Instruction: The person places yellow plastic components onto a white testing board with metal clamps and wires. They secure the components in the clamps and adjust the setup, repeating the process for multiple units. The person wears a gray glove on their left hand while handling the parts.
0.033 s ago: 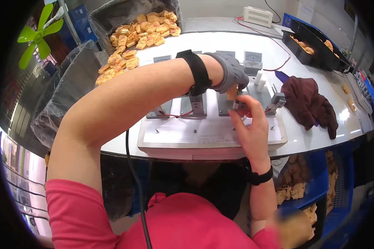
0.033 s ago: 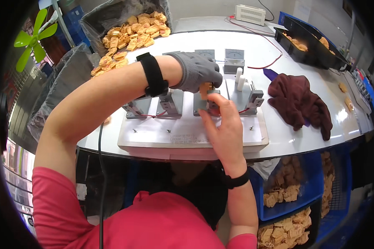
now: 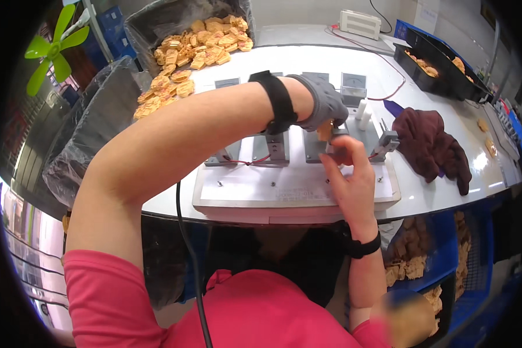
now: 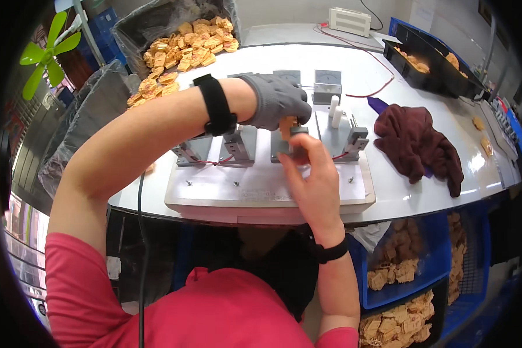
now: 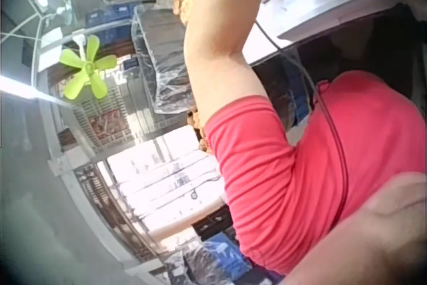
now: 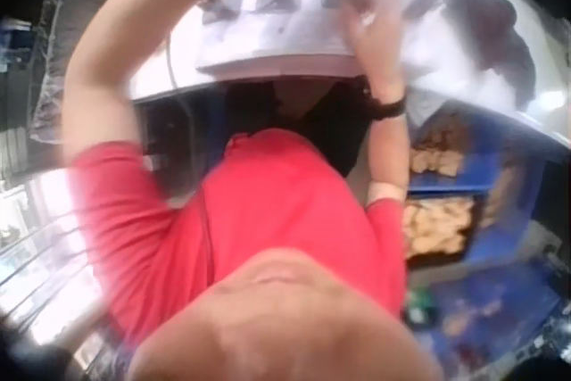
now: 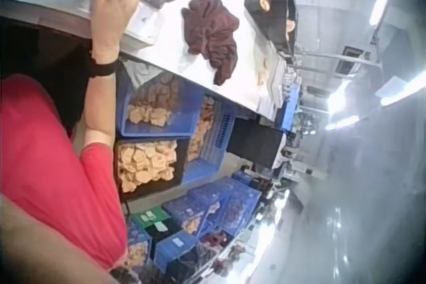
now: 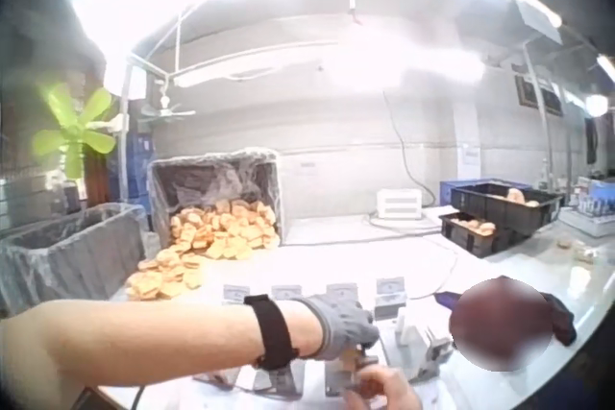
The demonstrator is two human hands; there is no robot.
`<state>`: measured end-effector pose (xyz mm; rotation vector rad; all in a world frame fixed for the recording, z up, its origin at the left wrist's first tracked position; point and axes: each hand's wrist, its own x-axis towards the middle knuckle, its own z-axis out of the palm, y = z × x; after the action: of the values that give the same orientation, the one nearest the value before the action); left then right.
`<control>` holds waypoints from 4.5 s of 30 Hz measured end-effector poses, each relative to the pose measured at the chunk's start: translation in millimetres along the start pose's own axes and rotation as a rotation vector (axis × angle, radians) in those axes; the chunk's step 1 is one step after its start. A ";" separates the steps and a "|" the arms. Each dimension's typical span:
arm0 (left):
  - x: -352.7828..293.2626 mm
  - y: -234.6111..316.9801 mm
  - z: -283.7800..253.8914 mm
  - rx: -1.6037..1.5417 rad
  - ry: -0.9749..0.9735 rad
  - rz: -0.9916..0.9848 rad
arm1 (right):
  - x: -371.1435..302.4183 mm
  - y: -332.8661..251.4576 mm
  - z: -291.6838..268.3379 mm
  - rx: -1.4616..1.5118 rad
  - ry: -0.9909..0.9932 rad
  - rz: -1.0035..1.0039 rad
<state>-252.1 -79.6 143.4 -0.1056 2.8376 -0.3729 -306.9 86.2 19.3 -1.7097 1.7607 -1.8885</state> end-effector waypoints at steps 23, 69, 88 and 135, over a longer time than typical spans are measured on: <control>-647.2 -182.9 185.8 0.136 0.531 -1.826 | -20.3 13.5 -3.7 -0.157 -0.021 0.032; -270.5 -54.2 191.8 -2.903 0.952 -0.494 | -17.6 -65.1 132.1 0.264 -0.374 0.053; -261.7 -53.4 195.7 -2.899 1.024 -0.660 | -16.5 -66.8 131.8 0.228 -0.377 0.000; -200.7 -30.3 105.2 -0.541 0.468 -0.545 | -14.5 -66.1 127.6 0.355 -0.380 -0.064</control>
<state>-29.0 -112.9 106.3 -1.0324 3.2478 0.3302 -172.5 33.8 24.8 -1.8438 1.1706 -1.6327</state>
